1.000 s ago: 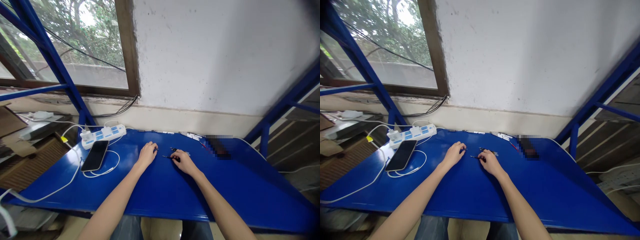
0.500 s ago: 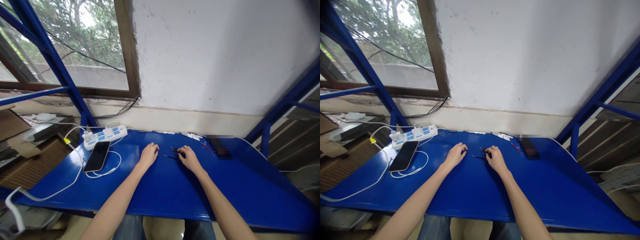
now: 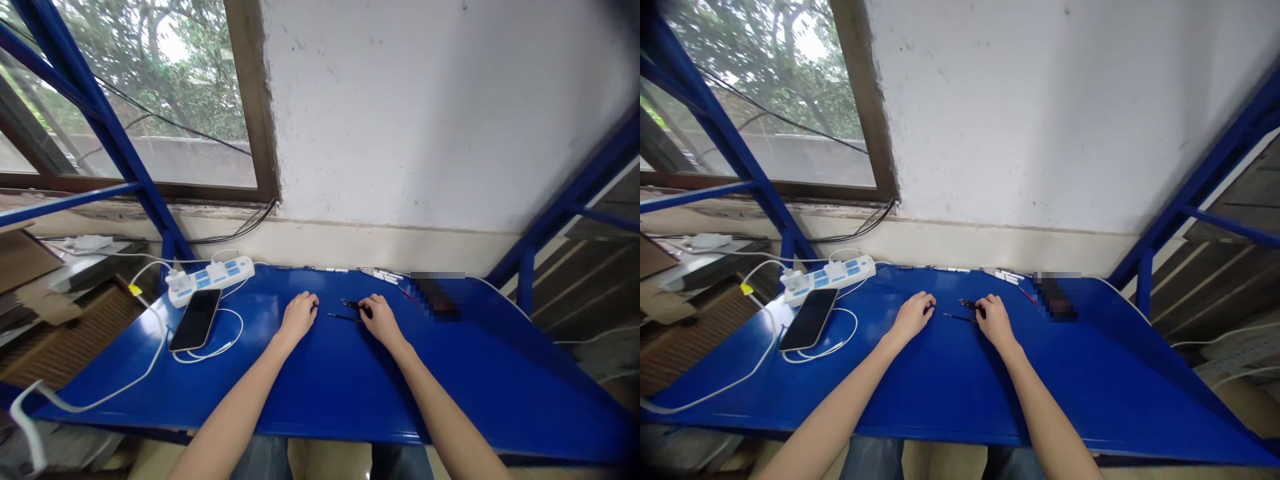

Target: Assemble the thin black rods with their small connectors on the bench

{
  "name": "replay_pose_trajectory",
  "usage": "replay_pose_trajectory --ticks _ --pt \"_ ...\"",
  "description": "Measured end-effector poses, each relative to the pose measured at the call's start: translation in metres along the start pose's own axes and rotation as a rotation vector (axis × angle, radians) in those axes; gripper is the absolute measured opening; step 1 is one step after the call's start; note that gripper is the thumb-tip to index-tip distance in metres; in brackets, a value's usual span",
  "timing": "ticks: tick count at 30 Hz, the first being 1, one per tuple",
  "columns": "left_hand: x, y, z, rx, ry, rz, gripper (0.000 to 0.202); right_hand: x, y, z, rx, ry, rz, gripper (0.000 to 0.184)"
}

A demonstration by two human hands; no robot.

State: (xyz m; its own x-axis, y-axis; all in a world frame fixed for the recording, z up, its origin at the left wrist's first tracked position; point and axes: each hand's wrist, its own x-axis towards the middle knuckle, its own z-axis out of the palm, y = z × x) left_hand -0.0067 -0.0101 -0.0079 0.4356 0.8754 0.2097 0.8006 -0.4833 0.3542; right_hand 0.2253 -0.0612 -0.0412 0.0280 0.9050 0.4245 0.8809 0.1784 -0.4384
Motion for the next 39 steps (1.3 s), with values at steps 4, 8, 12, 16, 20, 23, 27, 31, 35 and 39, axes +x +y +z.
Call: replay_pose_trajectory --ticks 4,8,12,16,20,23,27,31,35,39 --pt "0.0 -0.001 0.001 0.003 0.008 0.004 0.016 -0.001 0.001 0.0 0.004 0.009 0.003 0.015" --pt "0.001 -0.001 0.003 0.0 0.011 0.012 0.016 -0.002 0.004 0.001 0.026 0.025 0.001 0.014" --pt "0.001 -0.001 0.004 -0.03 0.008 0.018 0.016 -0.003 0.004 0.003 0.041 0.041 -0.013 0.014" --pt "-0.001 0.001 0.004 -0.067 0.014 0.033 0.017 -0.004 -0.002 0.002 0.041 0.033 -0.02 0.014" --pt "-0.003 0.003 0.004 -0.116 0.052 0.058 0.017 -0.005 -0.008 0.003 0.034 0.031 -0.027 0.015" --pt "-0.003 0.001 0.003 -0.157 0.085 0.059 0.017 -0.005 -0.009 0.005 0.037 0.039 -0.024 0.016" --pt "-0.001 -0.008 -0.001 -0.203 0.121 0.04 0.017 -0.004 -0.008 0.007 0.042 0.063 -0.015 0.016" --pt "0.0 -0.014 -0.003 -0.207 0.149 0.034 0.017 -0.002 -0.012 0.003 0.053 0.088 -0.034 0.016" --pt "0.001 -0.015 0.0 -0.204 0.152 0.046 0.017 -0.003 -0.016 -0.001 0.057 0.094 -0.043 0.016" --pt "0.001 -0.016 0.003 -0.209 0.143 0.038 0.017 -0.003 -0.013 -0.002 0.083 0.094 -0.031 0.016"
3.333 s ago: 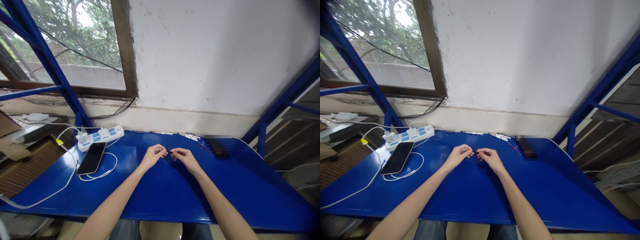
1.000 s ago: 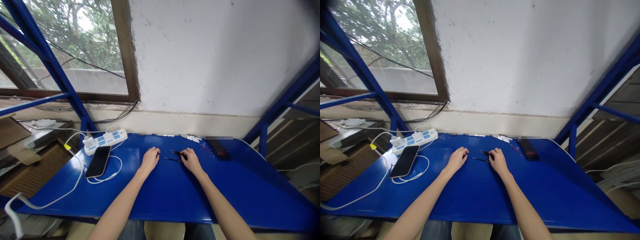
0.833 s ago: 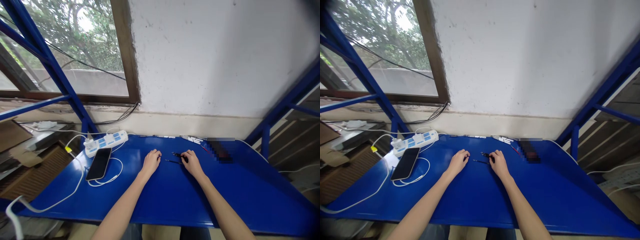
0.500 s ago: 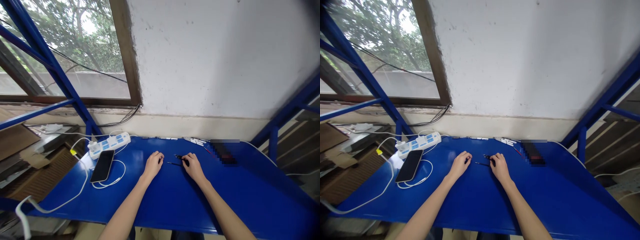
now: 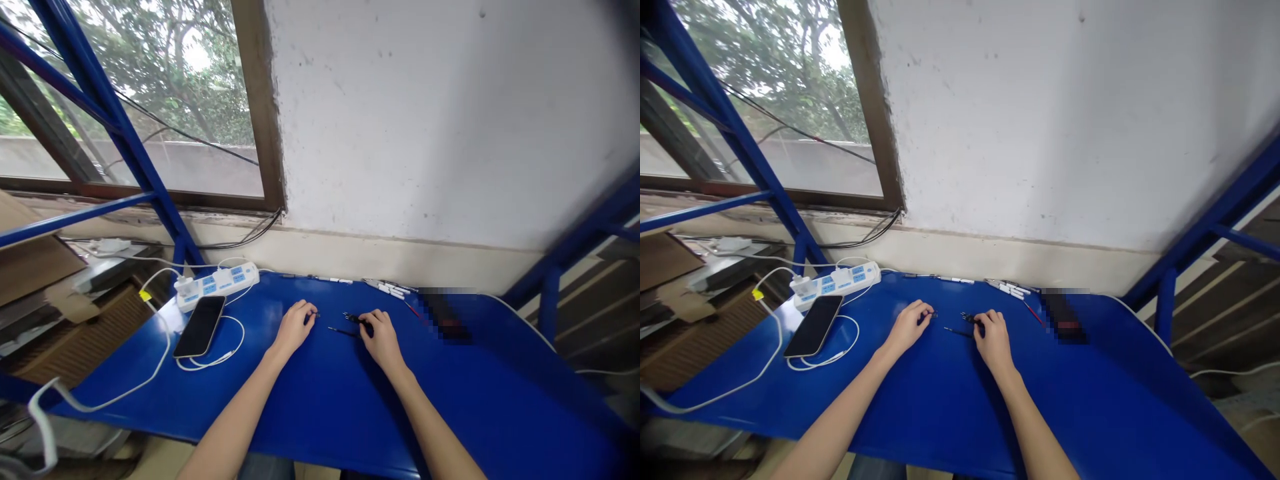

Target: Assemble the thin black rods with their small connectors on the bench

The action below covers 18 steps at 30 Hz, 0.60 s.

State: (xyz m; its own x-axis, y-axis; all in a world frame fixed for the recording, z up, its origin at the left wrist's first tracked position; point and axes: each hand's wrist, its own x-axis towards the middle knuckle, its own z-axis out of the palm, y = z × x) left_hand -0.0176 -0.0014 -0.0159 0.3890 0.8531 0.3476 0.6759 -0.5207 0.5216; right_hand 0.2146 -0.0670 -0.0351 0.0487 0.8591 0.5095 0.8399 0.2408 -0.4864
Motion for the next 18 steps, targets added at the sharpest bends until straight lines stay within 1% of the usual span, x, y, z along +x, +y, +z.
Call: replay_pose_trajectory --ticks 4,8,18 --pt "-0.0001 0.0001 0.0008 -0.007 -0.016 -0.002 0.018 -0.0004 0.0072 0.0015 0.016 0.005 0.036 0.016" --pt "0.0 0.0027 0.0 -0.005 0.009 0.008 0.018 -0.0006 0.011 0.0037 -0.007 0.001 0.049 0.017" --pt "0.0003 0.0047 0.0014 0.052 0.043 0.05 0.016 0.001 0.0043 -0.0004 -0.021 -0.019 0.03 0.02"
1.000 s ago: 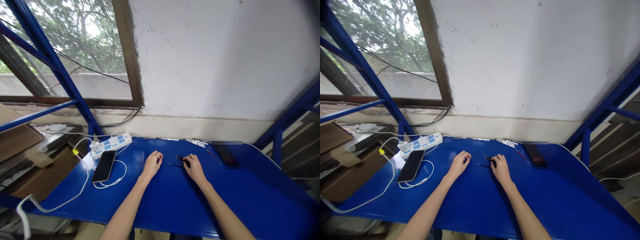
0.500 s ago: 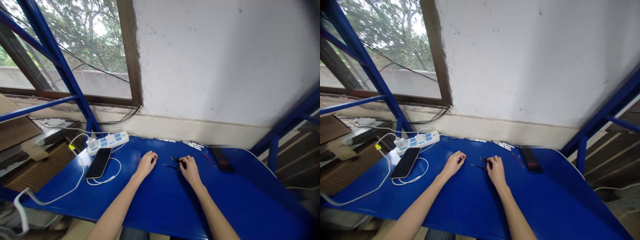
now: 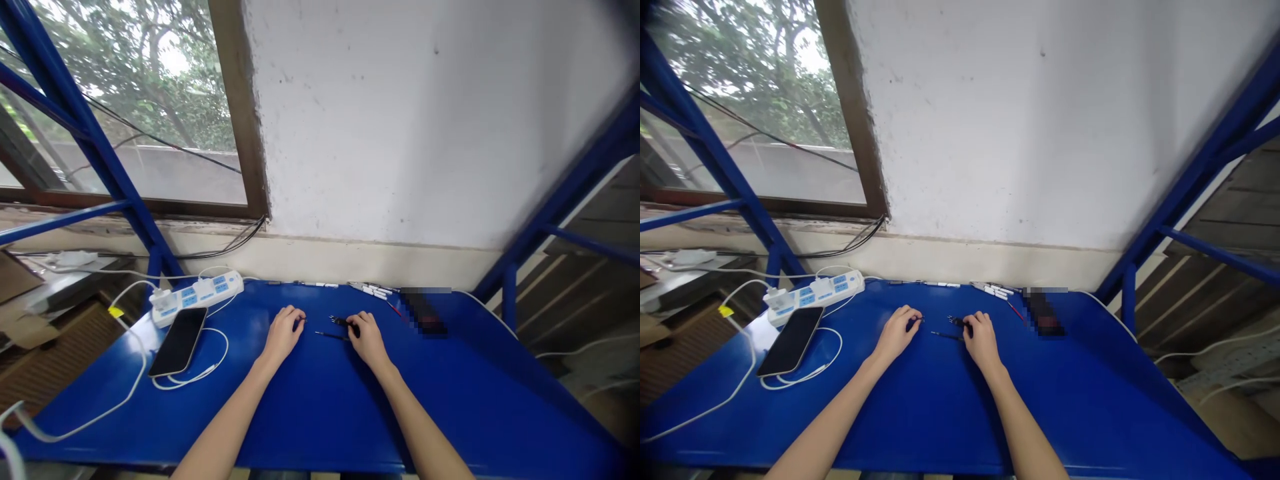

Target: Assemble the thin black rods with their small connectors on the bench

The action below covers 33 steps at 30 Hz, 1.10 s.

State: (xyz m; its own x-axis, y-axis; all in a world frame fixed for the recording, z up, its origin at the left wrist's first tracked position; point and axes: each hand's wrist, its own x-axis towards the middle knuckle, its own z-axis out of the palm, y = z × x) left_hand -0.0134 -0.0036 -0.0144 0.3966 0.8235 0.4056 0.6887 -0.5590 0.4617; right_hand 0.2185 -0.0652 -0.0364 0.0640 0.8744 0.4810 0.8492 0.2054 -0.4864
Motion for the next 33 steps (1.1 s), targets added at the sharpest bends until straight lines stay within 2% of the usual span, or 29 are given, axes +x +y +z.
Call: replay_pose_trajectory --ticks 5,9,14,17,23,33 --pt "0.0 -0.001 -0.003 -0.005 0.003 -0.021 0.015 0.009 -0.004 -0.006 -0.026 -0.045 -0.022 0.019" --pt "0.004 -0.001 -0.013 -0.022 -0.05 -0.014 0.014 0.021 -0.001 -0.011 -0.072 -0.09 -0.083 0.021" --pt "0.012 0.003 -0.028 0.005 -0.138 0.06 0.012 0.022 0.012 -0.014 -0.068 -0.015 -0.042 0.027" --pt "0.012 0.002 -0.023 0.028 -0.118 0.051 0.012 0.014 0.016 -0.013 -0.03 0.012 -0.012 0.029" --pt "-0.002 0.002 -0.005 0.078 -0.058 0.06 0.014 0.006 0.015 -0.014 -0.031 -0.02 -0.05 0.021" --pt "-0.003 -0.008 -0.005 0.047 -0.066 0.01 0.012 0.007 0.019 -0.012 -0.005 -0.022 -0.036 0.014"
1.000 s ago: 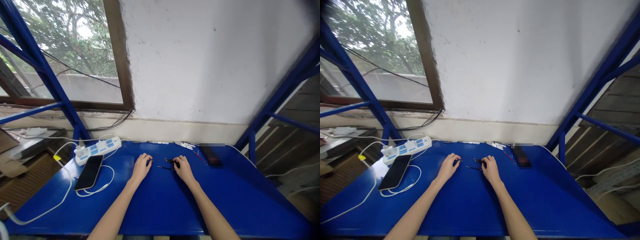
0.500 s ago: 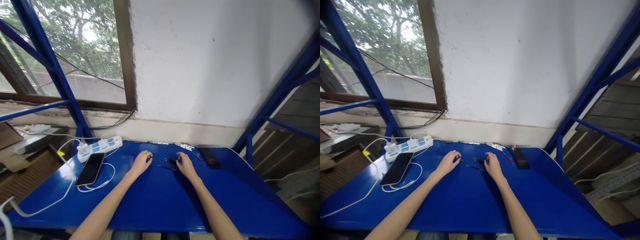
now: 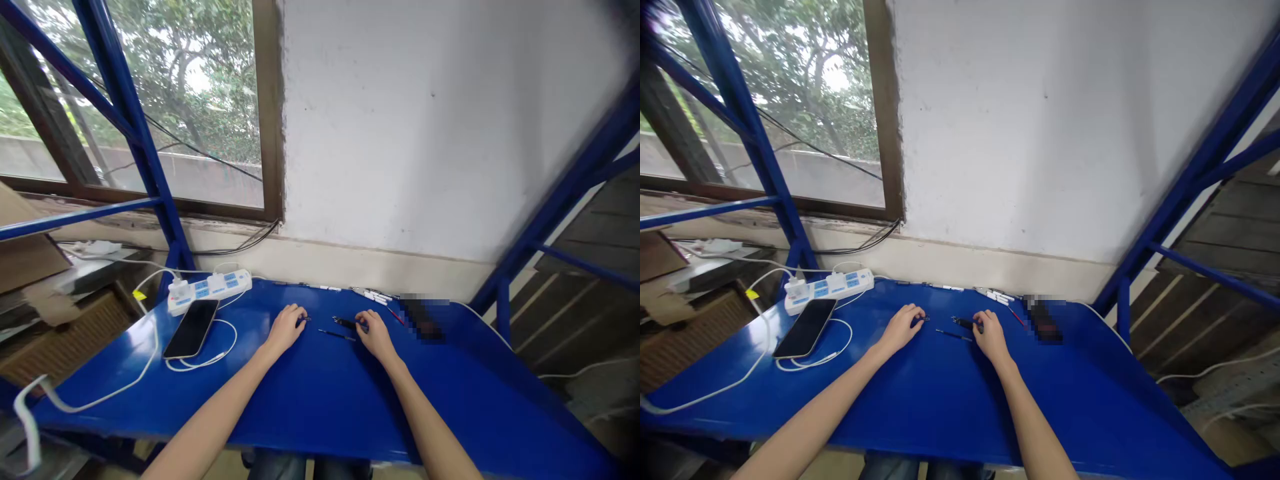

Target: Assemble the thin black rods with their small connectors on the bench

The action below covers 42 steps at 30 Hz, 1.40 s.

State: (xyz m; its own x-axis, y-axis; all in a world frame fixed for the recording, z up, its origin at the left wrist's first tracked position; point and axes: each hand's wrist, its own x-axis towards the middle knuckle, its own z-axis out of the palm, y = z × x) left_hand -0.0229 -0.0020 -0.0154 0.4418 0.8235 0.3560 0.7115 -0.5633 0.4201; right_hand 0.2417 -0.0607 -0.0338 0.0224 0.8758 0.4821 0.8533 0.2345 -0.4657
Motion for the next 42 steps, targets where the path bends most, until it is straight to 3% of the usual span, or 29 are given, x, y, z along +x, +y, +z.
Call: replay_pose_trajectory --ticks 10,22,42 --pt "0.0 -0.008 0.011 -0.01 -0.002 0.022 0.014 0.0 -0.003 0.002 0.003 -0.049 0.006 0.013" --pt "-0.001 -0.001 0.007 -0.038 -0.038 0.005 0.018 -0.002 -0.002 0.006 -0.005 -0.127 0.044 0.015" --pt "-0.002 0.0 0.011 -0.02 -0.025 -0.021 0.016 -0.002 -0.006 0.0 0.01 -0.137 0.051 0.014"
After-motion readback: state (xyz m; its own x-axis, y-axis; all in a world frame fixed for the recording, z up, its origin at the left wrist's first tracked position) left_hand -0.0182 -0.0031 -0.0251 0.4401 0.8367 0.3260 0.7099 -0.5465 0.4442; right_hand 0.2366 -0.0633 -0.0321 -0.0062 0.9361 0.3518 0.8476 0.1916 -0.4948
